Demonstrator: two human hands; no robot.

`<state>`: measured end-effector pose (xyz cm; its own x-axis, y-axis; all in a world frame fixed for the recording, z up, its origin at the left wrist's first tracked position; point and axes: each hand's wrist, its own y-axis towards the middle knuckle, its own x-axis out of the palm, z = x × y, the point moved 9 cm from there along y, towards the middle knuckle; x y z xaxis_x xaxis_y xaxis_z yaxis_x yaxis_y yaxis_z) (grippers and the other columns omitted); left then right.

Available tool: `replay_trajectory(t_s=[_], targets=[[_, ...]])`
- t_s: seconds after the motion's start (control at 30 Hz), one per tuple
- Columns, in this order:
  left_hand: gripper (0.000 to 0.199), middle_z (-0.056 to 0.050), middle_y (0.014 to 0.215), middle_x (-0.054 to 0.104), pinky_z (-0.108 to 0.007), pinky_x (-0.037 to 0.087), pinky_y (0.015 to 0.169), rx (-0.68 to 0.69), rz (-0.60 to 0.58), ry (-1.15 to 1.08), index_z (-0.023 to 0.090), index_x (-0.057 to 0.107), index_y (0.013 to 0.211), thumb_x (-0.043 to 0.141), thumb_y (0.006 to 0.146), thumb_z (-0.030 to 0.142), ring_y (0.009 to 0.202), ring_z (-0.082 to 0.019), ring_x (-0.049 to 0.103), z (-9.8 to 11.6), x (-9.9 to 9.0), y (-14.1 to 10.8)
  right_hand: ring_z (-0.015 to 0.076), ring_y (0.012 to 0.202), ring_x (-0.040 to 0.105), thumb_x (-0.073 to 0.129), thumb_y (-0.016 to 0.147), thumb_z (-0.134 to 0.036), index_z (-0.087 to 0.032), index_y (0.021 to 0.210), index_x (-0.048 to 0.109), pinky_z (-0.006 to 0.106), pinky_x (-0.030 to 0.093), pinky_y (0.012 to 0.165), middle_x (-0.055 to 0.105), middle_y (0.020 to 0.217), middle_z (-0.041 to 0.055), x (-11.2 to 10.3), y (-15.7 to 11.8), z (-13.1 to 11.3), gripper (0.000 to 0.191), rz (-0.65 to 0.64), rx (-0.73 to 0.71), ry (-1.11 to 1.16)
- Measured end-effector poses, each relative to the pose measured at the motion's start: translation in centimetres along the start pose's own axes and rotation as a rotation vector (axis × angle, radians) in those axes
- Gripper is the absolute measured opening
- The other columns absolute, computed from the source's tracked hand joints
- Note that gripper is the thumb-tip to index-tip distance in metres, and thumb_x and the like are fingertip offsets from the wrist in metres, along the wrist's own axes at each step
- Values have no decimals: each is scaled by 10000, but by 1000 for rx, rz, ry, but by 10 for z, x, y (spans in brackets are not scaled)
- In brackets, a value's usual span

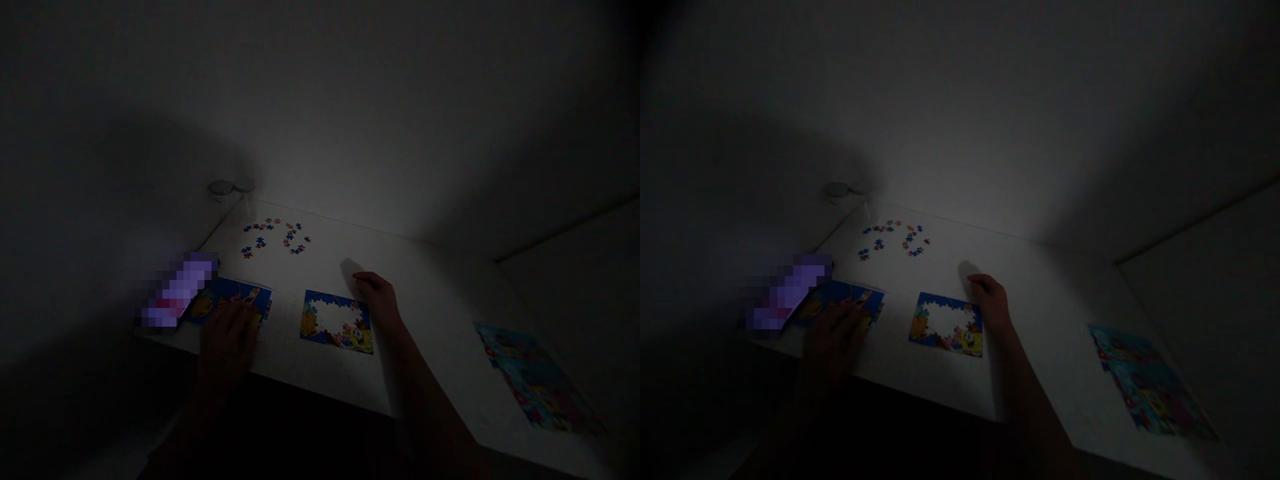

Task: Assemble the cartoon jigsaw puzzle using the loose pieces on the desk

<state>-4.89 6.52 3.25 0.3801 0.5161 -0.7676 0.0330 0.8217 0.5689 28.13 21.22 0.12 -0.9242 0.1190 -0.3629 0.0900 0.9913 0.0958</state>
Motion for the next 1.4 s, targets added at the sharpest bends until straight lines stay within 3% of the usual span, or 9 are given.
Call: replay_trajectory(t_s=[0.17, 0.3, 0.43, 0.63, 0.77, 0.87, 1.1, 1.23, 1.4], targets=[[226, -119, 1196, 659, -534, 460, 994, 4, -21, 45, 203, 626, 1140, 518, 947, 246, 1158, -305, 581, 0, 4, 0, 267, 922, 654, 617, 737, -421, -191, 883, 735, 393, 476, 852, 737, 951, 81, 2, 0, 2, 297, -4, 40, -66], [192, -95, 1156, 680, -531, 444, 995, -9, 59, 106, 224, 649, 1086, 536, 933, 243, 1137, -307, 584, 3, -3, 4, 265, 913, 657, 602, 736, -411, -192, 896, 738, 382, 488, 831, 734, 954, 80, 4, -1, 0, 304, -18, 43, -91], [221, -87, 1169, 675, -450, 474, 974, 42, 68, 37, 227, 641, 1115, 479, 965, 237, 1131, -260, 596, 4, -9, 9, 256, 838, 657, 597, 730, -411, -188, 916, 739, 374, 497, 760, 730, 899, 71, 7, -2, 2, 324, -45, 70, -138], [271, -91, 1104, 693, -421, 501, 896, 74, -176, 28, 212, 677, 1097, 446, 957, 236, 1027, -249, 636, 3, 2, 44, 261, 857, 656, 587, 733, -431, -179, 912, 741, 384, 497, 782, 730, 919, 78, 8, -1, 0, 345, -47, 48, -163], [297, -124, 1129, 681, -499, 476, 887, -198, -399, 262, 194, 678, 1143, 472, 943, 269, 1050, -314, 622, -30, 17, 85, 268, 895, 658, 590, 743, -424, -183, 915, 737, 392, 488, 821, 737, 950, 84, 5, 2, 3, 331, -33, 25, -117], [339, -143, 1136, 664, -421, 492, 863, -259, -511, 345, 166, 651, 1201, 436, 954, 252, 1035, -289, 626, -49, 31, 113, 271, 914, 655, 589, 747, -421, -184, 919, 732, 394, 478, 837, 739, 953, 81, 3, 4, 6, 326, -27, 11, -71], [321, -153, 1065, 646, -367, 501, 818, -250, -538, 363, 147, 686, 1115, 428, 962, 261, 955, -265, 631, -61, 53, 130, 251, 878, 648, 572, 744, -408, -187, 893, 727, 375, 476, 819, 734, 905, 62, 1, 3, 3, 309, -16, 4, -24], [332, -179, 1151, 610, -400, 495, 829, -195, -542, 349, 127, 690, 1093, 421, 977, 283, 991, -281, 606, -50, 56, 131, 235, 867, 648, 554, 749, -394, -188, 896, 722, 350, 485, 795, 730, 896, 57, 2, 3, -1, 303, -27, -19, -5], [258, -115, 992, 667, -362, 485, 827, -70, -626, 253, 141, 695, 995, 463, 960, 246, 919, -238, 613, -25, 72, 138, 222, 863, 645, 542, 749, -377, -185, 911, 717, 341, 479, 792, 729, 910, 54, 3, 5, 5, 306, -37, -19, -3]])
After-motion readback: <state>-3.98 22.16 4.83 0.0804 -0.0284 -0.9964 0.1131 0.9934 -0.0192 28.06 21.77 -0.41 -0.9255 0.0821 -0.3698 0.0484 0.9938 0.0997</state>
